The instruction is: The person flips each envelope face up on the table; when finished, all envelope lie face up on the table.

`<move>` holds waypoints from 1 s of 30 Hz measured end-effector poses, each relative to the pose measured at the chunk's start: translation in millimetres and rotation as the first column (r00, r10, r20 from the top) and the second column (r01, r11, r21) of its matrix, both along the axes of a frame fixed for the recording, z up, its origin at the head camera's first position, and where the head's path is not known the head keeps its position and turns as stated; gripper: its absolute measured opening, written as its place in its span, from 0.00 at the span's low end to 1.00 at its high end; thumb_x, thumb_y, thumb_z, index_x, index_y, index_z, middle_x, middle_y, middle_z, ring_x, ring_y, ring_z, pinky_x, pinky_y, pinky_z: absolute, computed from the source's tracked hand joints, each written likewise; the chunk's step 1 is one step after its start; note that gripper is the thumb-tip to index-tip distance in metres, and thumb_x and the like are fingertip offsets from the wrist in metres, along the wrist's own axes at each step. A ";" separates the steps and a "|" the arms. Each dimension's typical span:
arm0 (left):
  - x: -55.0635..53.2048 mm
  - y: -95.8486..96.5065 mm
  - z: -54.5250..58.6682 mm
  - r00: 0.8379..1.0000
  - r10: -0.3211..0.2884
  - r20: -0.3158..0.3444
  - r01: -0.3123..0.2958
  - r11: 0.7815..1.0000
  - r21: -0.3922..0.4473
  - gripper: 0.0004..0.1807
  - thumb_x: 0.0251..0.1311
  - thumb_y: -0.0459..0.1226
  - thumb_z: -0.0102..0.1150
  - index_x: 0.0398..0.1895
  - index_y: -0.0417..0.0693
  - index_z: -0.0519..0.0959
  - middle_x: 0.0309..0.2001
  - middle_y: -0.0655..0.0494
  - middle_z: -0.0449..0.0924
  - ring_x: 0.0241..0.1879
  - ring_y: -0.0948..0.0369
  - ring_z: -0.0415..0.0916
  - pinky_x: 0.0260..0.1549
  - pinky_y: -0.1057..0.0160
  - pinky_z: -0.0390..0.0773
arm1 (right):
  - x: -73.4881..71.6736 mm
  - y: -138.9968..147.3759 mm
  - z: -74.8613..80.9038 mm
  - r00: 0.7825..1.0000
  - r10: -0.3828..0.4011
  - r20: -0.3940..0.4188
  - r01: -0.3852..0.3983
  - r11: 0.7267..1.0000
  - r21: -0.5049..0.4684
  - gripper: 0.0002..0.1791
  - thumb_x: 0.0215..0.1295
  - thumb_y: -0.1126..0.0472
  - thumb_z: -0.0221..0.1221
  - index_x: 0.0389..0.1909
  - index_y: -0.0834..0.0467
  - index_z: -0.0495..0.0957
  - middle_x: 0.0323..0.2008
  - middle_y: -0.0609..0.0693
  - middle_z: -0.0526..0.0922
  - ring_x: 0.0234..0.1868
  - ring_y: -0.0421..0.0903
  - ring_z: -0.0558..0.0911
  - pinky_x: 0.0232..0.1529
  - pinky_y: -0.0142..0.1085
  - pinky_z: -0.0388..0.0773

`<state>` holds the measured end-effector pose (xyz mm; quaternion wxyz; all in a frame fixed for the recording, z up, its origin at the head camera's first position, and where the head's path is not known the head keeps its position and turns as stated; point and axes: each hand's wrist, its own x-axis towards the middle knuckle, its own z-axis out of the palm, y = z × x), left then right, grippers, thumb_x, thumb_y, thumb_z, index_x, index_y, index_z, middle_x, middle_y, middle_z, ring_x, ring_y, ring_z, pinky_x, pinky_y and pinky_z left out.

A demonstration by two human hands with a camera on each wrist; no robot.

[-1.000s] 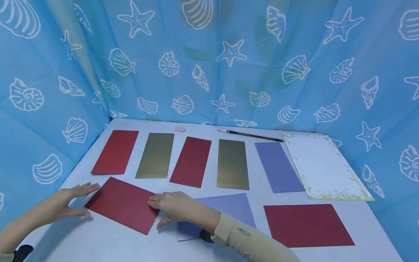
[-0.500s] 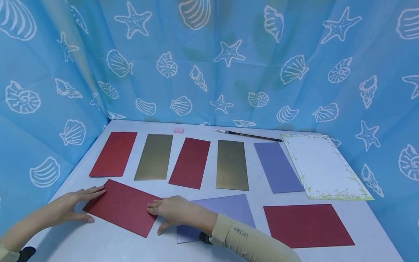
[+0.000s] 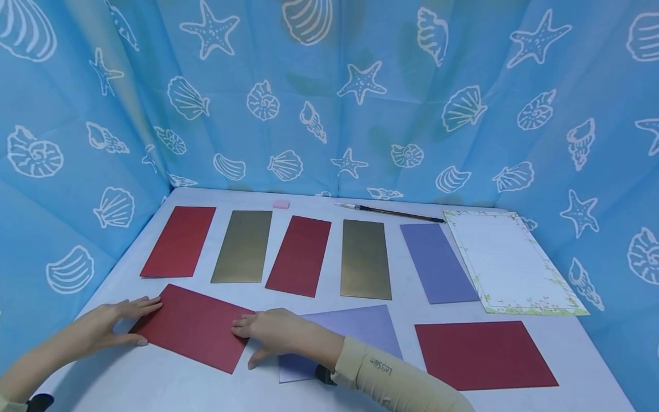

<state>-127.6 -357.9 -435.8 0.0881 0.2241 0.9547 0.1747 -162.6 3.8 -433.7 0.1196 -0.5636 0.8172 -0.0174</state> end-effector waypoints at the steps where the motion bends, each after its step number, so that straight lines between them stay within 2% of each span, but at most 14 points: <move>1: 1.3 0.1 -0.2 1.000 0.011 0.001 -0.011 1.000 -0.009 0.40 0.46 0.54 0.71 0.60 0.41 0.76 0.60 0.43 0.75 0.59 0.39 0.69 0.44 0.48 0.80 | 0.2 0.1 -0.5 1.000 0.001 -0.002 -0.001 1.000 -0.001 0.41 0.58 0.40 0.64 0.69 0.52 0.66 0.68 0.43 0.67 0.68 0.33 0.63 0.58 0.28 0.69; 9: 10.1 0.7 -1.0 0.998 0.051 -0.031 -0.052 0.997 -0.050 0.36 0.50 0.55 0.67 0.59 0.43 0.78 0.58 0.43 0.77 0.57 0.37 0.71 0.41 0.46 0.81 | 3.3 0.6 -0.6 1.000 0.000 -0.017 0.000 1.000 -0.004 0.41 0.58 0.38 0.63 0.69 0.52 0.66 0.68 0.44 0.66 0.68 0.34 0.63 0.59 0.28 0.69; 13: 11.1 1.6 -0.6 0.998 0.041 -0.053 -0.046 0.995 -0.093 0.35 0.51 0.55 0.67 0.58 0.43 0.78 0.56 0.41 0.77 0.54 0.35 0.72 0.37 0.48 0.82 | 3.6 0.2 -0.7 1.000 -0.007 -0.013 0.007 1.000 0.000 0.41 0.58 0.38 0.62 0.70 0.51 0.66 0.69 0.43 0.66 0.68 0.34 0.62 0.59 0.29 0.69; 19: 15.5 4.9 0.7 0.993 -0.005 -0.121 -0.012 0.990 -0.143 0.32 0.53 0.53 0.66 0.57 0.42 0.79 0.54 0.43 0.79 0.52 0.37 0.75 0.39 0.48 0.82 | 4.8 1.0 0.4 1.000 -0.013 -0.004 0.013 1.000 0.001 0.41 0.59 0.38 0.62 0.70 0.51 0.65 0.69 0.43 0.65 0.69 0.34 0.61 0.59 0.29 0.69; 22: 17.8 5.0 0.6 0.980 -0.041 -0.197 0.007 0.985 -0.170 0.31 0.54 0.53 0.65 0.57 0.44 0.79 0.53 0.45 0.80 0.51 0.41 0.77 0.40 0.48 0.81 | 5.1 0.9 2.0 1.000 -0.011 -0.002 0.011 1.000 0.005 0.40 0.60 0.38 0.61 0.70 0.51 0.65 0.69 0.43 0.65 0.69 0.34 0.61 0.59 0.29 0.69; 26: 20.2 2.9 -1.8 0.938 -0.107 -0.331 0.041 0.979 -0.201 0.29 0.54 0.51 0.67 0.55 0.44 0.81 0.52 0.49 0.81 0.49 0.47 0.80 0.43 0.49 0.80 | 6.0 -0.3 4.4 1.000 -0.002 -0.016 0.002 1.000 0.011 0.40 0.60 0.38 0.61 0.69 0.52 0.66 0.68 0.43 0.66 0.68 0.34 0.62 0.59 0.28 0.68; 29: 21.8 2.0 -1.5 0.914 -0.135 -0.383 0.052 0.975 -0.218 0.27 0.53 0.49 0.68 0.55 0.45 0.81 0.52 0.52 0.81 0.50 0.50 0.80 0.46 0.49 0.78 | 8.6 -1.6 6.7 0.998 0.010 -0.055 -0.009 1.000 0.022 0.40 0.60 0.38 0.61 0.69 0.52 0.67 0.68 0.44 0.67 0.68 0.34 0.63 0.60 0.28 0.67; 30: 22.1 2.0 -0.4 0.915 -0.135 -0.380 0.054 0.975 -0.215 0.27 0.53 0.48 0.68 0.55 0.45 0.81 0.53 0.51 0.81 0.50 0.50 0.79 0.47 0.49 0.78 | 9.8 -2.1 7.5 0.997 0.013 -0.074 -0.011 1.000 0.025 0.39 0.60 0.37 0.61 0.69 0.52 0.67 0.67 0.43 0.68 0.67 0.35 0.64 0.60 0.27 0.67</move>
